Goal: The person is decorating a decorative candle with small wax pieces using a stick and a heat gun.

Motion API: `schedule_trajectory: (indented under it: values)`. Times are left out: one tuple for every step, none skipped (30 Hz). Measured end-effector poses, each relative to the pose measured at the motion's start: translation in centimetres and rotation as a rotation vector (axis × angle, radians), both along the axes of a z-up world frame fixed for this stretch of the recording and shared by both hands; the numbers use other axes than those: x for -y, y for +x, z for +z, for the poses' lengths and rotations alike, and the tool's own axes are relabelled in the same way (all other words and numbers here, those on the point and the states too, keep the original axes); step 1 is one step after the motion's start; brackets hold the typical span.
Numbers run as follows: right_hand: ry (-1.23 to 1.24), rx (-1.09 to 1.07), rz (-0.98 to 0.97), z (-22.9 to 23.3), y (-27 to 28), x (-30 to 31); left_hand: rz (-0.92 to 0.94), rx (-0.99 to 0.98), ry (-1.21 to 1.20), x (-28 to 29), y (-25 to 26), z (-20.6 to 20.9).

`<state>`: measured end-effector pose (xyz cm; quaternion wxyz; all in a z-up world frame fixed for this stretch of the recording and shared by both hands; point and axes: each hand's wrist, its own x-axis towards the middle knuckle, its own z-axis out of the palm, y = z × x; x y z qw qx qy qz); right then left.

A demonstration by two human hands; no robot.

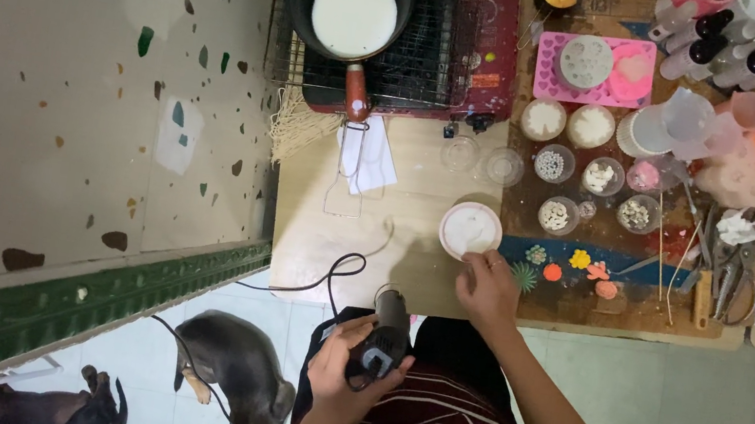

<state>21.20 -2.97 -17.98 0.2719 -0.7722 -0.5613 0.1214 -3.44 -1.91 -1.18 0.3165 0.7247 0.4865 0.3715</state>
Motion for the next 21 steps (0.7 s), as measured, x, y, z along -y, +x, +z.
schedule_trajectory:
  values:
    - [-0.001,0.001,0.000,0.4,-0.2,-0.1,0.000,0.001,-0.001,-0.1,0.0,0.1]
    - [-0.071,-0.061,0.008,0.8,-0.3,-0.1,-0.008,0.018,-0.019,-0.1,0.1,0.3]
    - [-0.141,-0.125,0.016,1.1,-0.5,-0.2,-0.016,0.032,-0.036,-0.2,0.0,0.4]
    - [-0.141,-0.126,0.017,0.8,-0.6,-0.3,-0.016,0.031,-0.036,-0.3,0.1,0.5]
    - [-0.137,-0.146,0.008,0.4,-0.7,-0.4,-0.014,0.041,-0.034,-0.3,0.1,0.6]
    - [-0.133,-0.166,-0.001,0.0,-0.9,-0.4,-0.013,0.052,-0.031,-0.3,0.1,0.6]
    - [-0.133,-0.167,-0.002,-0.4,-1.0,-0.6,-0.013,0.050,-0.031,-0.3,0.1,0.6]
    - [-0.104,-0.172,-0.007,-0.7,-1.1,-0.7,-0.007,0.054,-0.036,-0.3,0.1,0.7]
    - [-0.077,-0.175,-0.012,-1.1,-1.1,-0.8,0.000,0.059,-0.041,-0.3,0.1,0.7]
    - [-0.077,-0.175,-0.012,-1.2,-1.2,-0.9,0.000,0.059,-0.042,-0.2,0.1,0.6]
    - [-0.070,-0.182,-0.026,-1.3,-1.3,-1.0,-0.001,0.057,-0.060,-0.2,0.1,0.6]
    - [-0.064,-0.189,-0.039,-1.4,-1.4,-1.0,-0.003,0.056,-0.078,-0.1,0.0,0.6]
    - [-0.065,-0.190,-0.040,-1.2,-1.5,-1.2,-0.003,0.054,-0.079,-0.1,0.1,0.5]
    - [-0.099,-0.184,-0.053,-1.1,-1.6,-1.3,0.007,0.061,-0.081,-0.1,0.1,0.4]
    - [-0.135,-0.179,-0.067,-1.0,-1.7,-1.4,0.017,0.067,-0.085,0.0,0.1,0.4]
    - [-0.138,-0.181,-0.068,-0.8,-1.9,-1.4,0.017,0.065,-0.088,0.0,0.2,0.4]
    - [-0.175,-0.156,-0.069,-0.6,-2.1,-1.5,0.018,0.056,-0.070,0.0,0.2,0.4]
    - [-0.211,-0.131,-0.071,-0.4,-2.3,-1.6,0.019,0.047,-0.051,-0.1,0.3,0.4]
    - [-0.212,-0.132,-0.072,0.1,-2.5,-1.8,0.018,0.045,-0.052,-0.1,0.3,0.5]
    - [-0.231,-0.115,-0.075,0.6,-2.8,-2.1,0.015,0.043,-0.057,-0.2,0.4,0.7]
    - [-0.250,-0.098,-0.077,1.1,-3.1,-2.2,0.012,0.040,-0.062,-0.2,0.4,0.9]
